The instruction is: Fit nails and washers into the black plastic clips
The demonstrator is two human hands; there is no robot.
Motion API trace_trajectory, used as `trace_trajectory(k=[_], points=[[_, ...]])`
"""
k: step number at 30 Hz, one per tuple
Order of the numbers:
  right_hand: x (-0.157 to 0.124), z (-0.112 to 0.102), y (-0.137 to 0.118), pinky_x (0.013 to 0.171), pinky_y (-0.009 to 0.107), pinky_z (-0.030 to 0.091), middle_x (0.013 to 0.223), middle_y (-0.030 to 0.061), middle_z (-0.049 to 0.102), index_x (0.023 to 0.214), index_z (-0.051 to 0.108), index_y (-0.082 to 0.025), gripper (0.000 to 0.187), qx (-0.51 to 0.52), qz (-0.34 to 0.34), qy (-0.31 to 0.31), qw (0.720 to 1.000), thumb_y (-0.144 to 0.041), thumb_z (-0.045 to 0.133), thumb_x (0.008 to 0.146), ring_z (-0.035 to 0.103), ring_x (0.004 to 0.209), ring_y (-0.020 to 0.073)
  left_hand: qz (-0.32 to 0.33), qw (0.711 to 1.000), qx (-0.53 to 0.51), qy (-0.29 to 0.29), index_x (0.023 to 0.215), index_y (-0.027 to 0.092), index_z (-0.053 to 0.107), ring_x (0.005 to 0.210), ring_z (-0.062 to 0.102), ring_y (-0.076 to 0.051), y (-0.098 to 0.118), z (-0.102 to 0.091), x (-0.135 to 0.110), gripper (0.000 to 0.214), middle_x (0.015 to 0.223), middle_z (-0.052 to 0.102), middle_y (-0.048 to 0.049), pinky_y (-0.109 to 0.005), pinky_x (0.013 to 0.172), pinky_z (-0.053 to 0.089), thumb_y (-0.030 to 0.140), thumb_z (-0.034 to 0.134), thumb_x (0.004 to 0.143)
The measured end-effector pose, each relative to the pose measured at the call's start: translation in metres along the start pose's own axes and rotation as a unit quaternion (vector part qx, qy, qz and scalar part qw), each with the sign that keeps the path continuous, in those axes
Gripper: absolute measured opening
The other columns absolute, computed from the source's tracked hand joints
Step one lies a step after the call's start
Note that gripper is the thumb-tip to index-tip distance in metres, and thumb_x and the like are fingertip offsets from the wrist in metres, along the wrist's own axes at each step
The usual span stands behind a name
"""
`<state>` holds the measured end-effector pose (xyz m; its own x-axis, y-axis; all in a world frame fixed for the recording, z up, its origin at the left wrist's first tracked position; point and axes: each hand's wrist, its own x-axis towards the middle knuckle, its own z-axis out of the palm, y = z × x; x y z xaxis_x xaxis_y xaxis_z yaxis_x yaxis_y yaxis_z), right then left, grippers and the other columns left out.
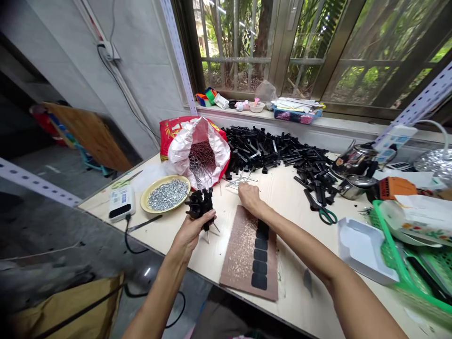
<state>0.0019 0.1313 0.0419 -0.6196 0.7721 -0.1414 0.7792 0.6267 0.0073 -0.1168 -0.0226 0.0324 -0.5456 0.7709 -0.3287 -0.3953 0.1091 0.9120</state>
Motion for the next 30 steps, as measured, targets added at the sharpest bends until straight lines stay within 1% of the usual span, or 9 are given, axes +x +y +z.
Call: trace_trajectory(k=[3, 7, 12, 16, 20, 23, 25, 27, 30], points=[[-0.015, -0.030, 0.021, 0.081, 0.029, 0.044, 0.110, 0.0123, 0.060, 0.115, 0.054, -0.013, 0.031, 0.077, -0.056, 0.133, 0.987, -0.021, 0.030, 0.098, 0.058, 0.098, 0.0186, -0.019, 0.999, 0.034, -0.020, 0.069, 0.012, 0.066, 0.057, 0.058, -0.014, 0.000, -0.002, 0.001, 0.036, 0.062, 0.064, -0.0035, -0.024, 0.053, 0.040, 0.029, 0.085, 0.044], [-0.043, -0.068, 0.031, 0.076, 0.024, 0.040, 0.100, 0.0052, 0.059, 0.102, 0.062, -0.019, 0.022, 0.172, -0.260, 0.306, 0.900, -0.026, 0.042, 0.096, 0.055, 0.089, 0.0135, -0.011, 0.996, 0.075, -0.040, 0.062, 0.013, 0.063, 0.054, 0.055, -0.013, -0.002, 0.007, -0.001, 0.031, 0.057, 0.062, -0.0024, -0.024, 0.051, 0.038, 0.029, 0.083, 0.044], [-0.064, -0.090, 0.020, 0.081, 0.032, 0.030, 0.095, 0.0023, 0.059, 0.095, 0.064, -0.024, 0.019, 0.005, -0.307, 0.350, 0.885, -0.025, 0.046, 0.096, 0.051, 0.085, 0.0141, 0.023, 0.992, 0.113, -0.055, 0.064, 0.014, 0.061, 0.053, 0.051, -0.011, 0.002, 0.018, -0.010, 0.028, 0.056, 0.059, 0.0010, -0.023, 0.053, 0.036, 0.026, 0.079, 0.046], [-0.066, -0.092, 0.013, 0.085, 0.036, 0.026, 0.091, 0.0020, 0.059, 0.091, 0.065, -0.025, 0.021, -0.046, -0.335, 0.383, 0.860, -0.023, 0.045, 0.096, 0.048, 0.082, 0.0141, 0.039, 0.989, 0.122, -0.067, 0.066, 0.014, 0.060, 0.055, 0.049, -0.011, 0.006, 0.022, -0.015, 0.027, 0.059, 0.058, 0.0019, -0.023, 0.055, 0.037, 0.026, 0.077, 0.048], [-0.068, -0.094, 0.004, 0.090, 0.039, 0.025, 0.086, 0.0023, 0.058, 0.091, 0.065, -0.024, 0.020, -0.076, -0.379, 0.374, 0.843, -0.019, 0.046, 0.095, 0.047, 0.081, 0.0151, 0.045, 0.989, 0.119, -0.081, 0.064, 0.014, 0.059, 0.054, 0.048, -0.010, 0.009, 0.026, -0.015, 0.028, 0.057, 0.057, 0.0025, -0.024, 0.056, 0.038, 0.024, 0.077, 0.045], [-0.070, -0.095, 0.002, 0.092, 0.040, 0.028, 0.093, 0.0035, 0.061, 0.102, 0.063, -0.025, 0.019, -0.013, -0.398, 0.344, 0.850, -0.019, 0.047, 0.094, 0.051, 0.088, 0.0166, 0.043, 0.989, 0.110, -0.092, 0.066, 0.013, 0.061, 0.055, 0.050, -0.011, 0.012, 0.028, -0.014, 0.032, 0.059, 0.059, 0.0015, -0.025, 0.057, 0.040, 0.025, 0.080, 0.044], [-0.070, -0.092, 0.006, 0.091, 0.038, 0.032, 0.103, 0.0058, 0.061, 0.116, 0.058, -0.024, 0.025, 0.110, -0.342, 0.339, 0.870, -0.023, 0.050, 0.092, 0.052, 0.094, 0.0181, 0.030, 0.990, 0.099, -0.092, 0.069, 0.013, 0.062, 0.055, 0.053, -0.012, 0.014, 0.027, -0.014, 0.034, 0.061, 0.060, 0.0003, -0.025, 0.057, 0.041, 0.027, 0.081, 0.045], [-0.068, -0.081, 0.011, 0.086, 0.037, 0.038, 0.106, 0.0079, 0.061, 0.124, 0.054, -0.021, 0.034, 0.281, -0.231, 0.321, 0.874, -0.030, 0.051, 0.091, 0.054, 0.094, 0.0194, 0.013, 0.992, 0.087, -0.092, 0.073, 0.012, 0.064, 0.057, 0.056, -0.014, 0.016, 0.025, -0.014, 0.036, 0.062, 0.062, -0.0014, -0.026, 0.056, 0.042, 0.031, 0.082, 0.047], [-0.065, -0.051, 0.009, 0.080, 0.035, 0.044, 0.096, 0.0065, 0.063, 0.118, 0.058, -0.020, 0.037, 0.540, -0.138, 0.141, 0.818, -0.043, 0.051, 0.089, 0.056, 0.088, 0.0189, 0.028, 0.990, 0.074, -0.115, 0.079, 0.012, 0.067, 0.061, 0.060, -0.016, 0.015, 0.027, -0.014, 0.040, 0.068, 0.065, -0.0042, -0.027, 0.059, 0.044, 0.036, 0.083, 0.052]])
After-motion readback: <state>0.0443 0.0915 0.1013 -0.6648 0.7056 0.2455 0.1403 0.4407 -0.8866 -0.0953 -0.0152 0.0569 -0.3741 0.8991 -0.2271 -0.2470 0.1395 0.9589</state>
